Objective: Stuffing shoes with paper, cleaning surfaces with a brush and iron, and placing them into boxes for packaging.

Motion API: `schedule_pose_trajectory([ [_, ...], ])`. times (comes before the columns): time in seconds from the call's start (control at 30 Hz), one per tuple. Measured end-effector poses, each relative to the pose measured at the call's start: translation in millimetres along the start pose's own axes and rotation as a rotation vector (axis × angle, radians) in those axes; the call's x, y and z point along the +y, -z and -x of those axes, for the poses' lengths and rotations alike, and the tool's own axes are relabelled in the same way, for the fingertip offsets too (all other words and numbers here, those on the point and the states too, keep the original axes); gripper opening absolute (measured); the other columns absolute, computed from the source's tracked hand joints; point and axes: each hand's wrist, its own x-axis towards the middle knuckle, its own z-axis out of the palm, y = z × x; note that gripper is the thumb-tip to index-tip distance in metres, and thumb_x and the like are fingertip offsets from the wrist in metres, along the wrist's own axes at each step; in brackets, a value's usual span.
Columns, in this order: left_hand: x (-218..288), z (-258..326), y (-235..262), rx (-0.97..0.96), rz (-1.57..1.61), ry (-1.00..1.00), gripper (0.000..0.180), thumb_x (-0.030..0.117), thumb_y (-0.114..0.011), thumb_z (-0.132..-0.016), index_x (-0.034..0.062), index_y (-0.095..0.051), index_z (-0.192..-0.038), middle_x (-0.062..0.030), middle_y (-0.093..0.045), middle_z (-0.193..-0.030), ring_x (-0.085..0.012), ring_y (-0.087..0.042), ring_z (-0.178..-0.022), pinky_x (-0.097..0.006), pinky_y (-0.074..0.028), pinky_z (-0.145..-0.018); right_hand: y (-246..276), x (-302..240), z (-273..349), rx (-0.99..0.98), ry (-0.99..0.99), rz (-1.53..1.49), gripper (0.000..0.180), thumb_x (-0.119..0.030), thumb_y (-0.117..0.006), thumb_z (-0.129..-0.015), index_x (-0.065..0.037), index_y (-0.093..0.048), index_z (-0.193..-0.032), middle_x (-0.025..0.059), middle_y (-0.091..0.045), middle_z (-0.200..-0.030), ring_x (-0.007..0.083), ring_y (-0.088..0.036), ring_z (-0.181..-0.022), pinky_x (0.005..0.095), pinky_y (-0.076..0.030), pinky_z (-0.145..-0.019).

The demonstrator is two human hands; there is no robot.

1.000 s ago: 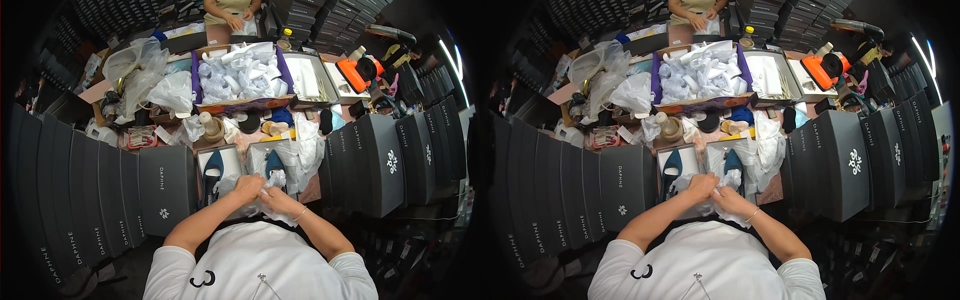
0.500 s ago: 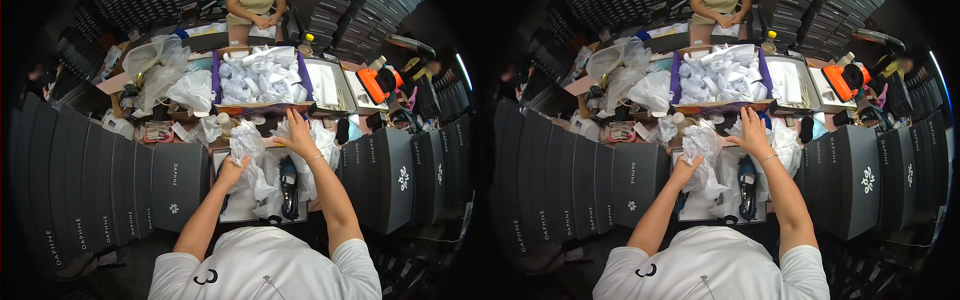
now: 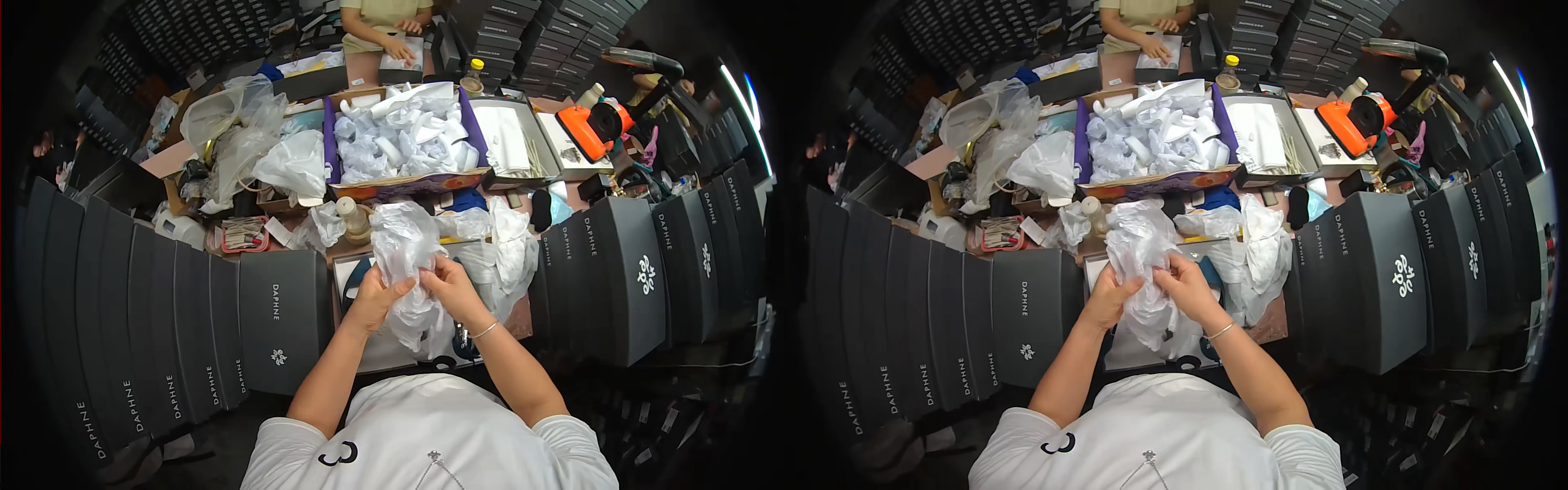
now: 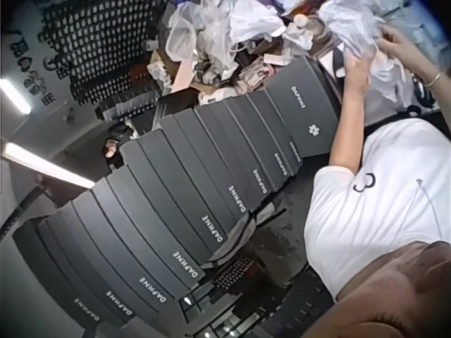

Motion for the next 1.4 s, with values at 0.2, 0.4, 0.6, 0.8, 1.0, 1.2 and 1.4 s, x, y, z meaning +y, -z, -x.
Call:
schedule_pose_trajectory([
  [0.2, -5, 8, -5, 0.018, -0.2, 0.032, 0.028, -0.001, -0.055, -0.086, 0.0, -0.062, -0.113, -0.0052, -0.065, -0.107, -0.0126, -0.06, -0.096, -0.028, -0.047, -0.086, 9, -1, 15, 0.428, 0.368, 0.459, 0.049, -0.012, -0.071, -0.083, -0.001, -0.051, -0.126, 0.0048, -0.064, -0.104, 0.0107, -0.059, -0.092, 0.0255, -0.048, -0.077],
  [0.4, 14, 3, 1, -0.078, -0.723, 0.113, 0.02, 0.004, -0.063, -0.084, 0.0016, -0.068, -0.104, -0.0129, -0.07, -0.095, -0.0141, -0.065, -0.089, -0.028, -0.049, -0.079, 27, -35, 60, -0.016, 0.361, 0.459, 0.029, 0.003, -0.063, -0.081, -0.001, -0.064, -0.11, 0.0012, -0.062, -0.1, 0.0108, -0.059, -0.085, 0.0284, -0.048, -0.074],
  [0.6, 32, -6, -8, -0.291, -0.884, -0.465, 0.025, -0.002, -0.062, -0.078, -0.0005, -0.068, -0.102, -0.0134, -0.068, -0.102, -0.0252, -0.066, -0.095, -0.03, -0.051, -0.082, 91, -76, 117, 0.042, 0.352, 0.136, 0.042, 0.004, -0.06, -0.079, 0.002, -0.058, -0.122, 0.0145, -0.062, -0.111, 0.0196, -0.061, -0.103, 0.0313, -0.048, -0.09],
  [0.8, 34, -6, -63, -0.149, -1.091, -0.808, 0.044, -0.008, -0.061, -0.071, 0.0023, -0.063, -0.114, -0.0126, -0.068, -0.098, -0.0228, -0.067, -0.085, -0.03, -0.054, -0.072, 44, -55, 52, -0.293, 0.191, 0.496, 0.069, -0.024, -0.079, -0.071, -0.001, -0.051, -0.13, 0.0186, -0.064, -0.113, 0.0224, -0.06, -0.105, 0.0345, -0.043, -0.096],
  [1.0, -12, -12, -2, -0.305, 0.038, 0.369, 0.041, 0.025, -0.058, -0.091, -0.0005, -0.058, -0.122, -0.0051, -0.062, -0.108, -0.0143, -0.055, -0.106, -0.026, -0.042, -0.088, 52, -11, 44, 0.028, -0.028, 0.179, 0.026, -0.007, -0.065, -0.082, 0.002, -0.064, -0.106, 0.0045, -0.068, -0.093, 0.0101, -0.062, -0.084, 0.0275, -0.051, -0.074],
  [1.2, -43, 5, -19, -0.135, -0.076, 0.332, 0.062, 0.022, -0.072, -0.085, -0.0011, -0.042, -0.134, -0.0096, -0.058, -0.12, -0.0167, -0.054, -0.111, -0.031, -0.045, -0.093, 55, 9, 19, -0.026, -0.143, -0.035, 0.026, -0.007, -0.063, -0.084, 0.003, -0.061, -0.107, 0.0047, -0.067, -0.096, 0.0101, -0.061, -0.082, 0.0269, -0.05, -0.072],
  [1.4, -42, 4, 3, -0.129, -0.288, 0.477, 0.056, 0.022, -0.079, -0.079, -0.0027, -0.054, -0.122, -0.0084, -0.062, -0.112, -0.0131, -0.058, -0.103, -0.028, -0.047, -0.088, 59, 18, 17, 0.059, -0.135, 0.178, 0.025, -0.007, -0.058, -0.085, 0.004, -0.061, -0.107, 0.0076, -0.067, -0.094, 0.0127, -0.062, -0.084, 0.0284, -0.05, -0.073],
])
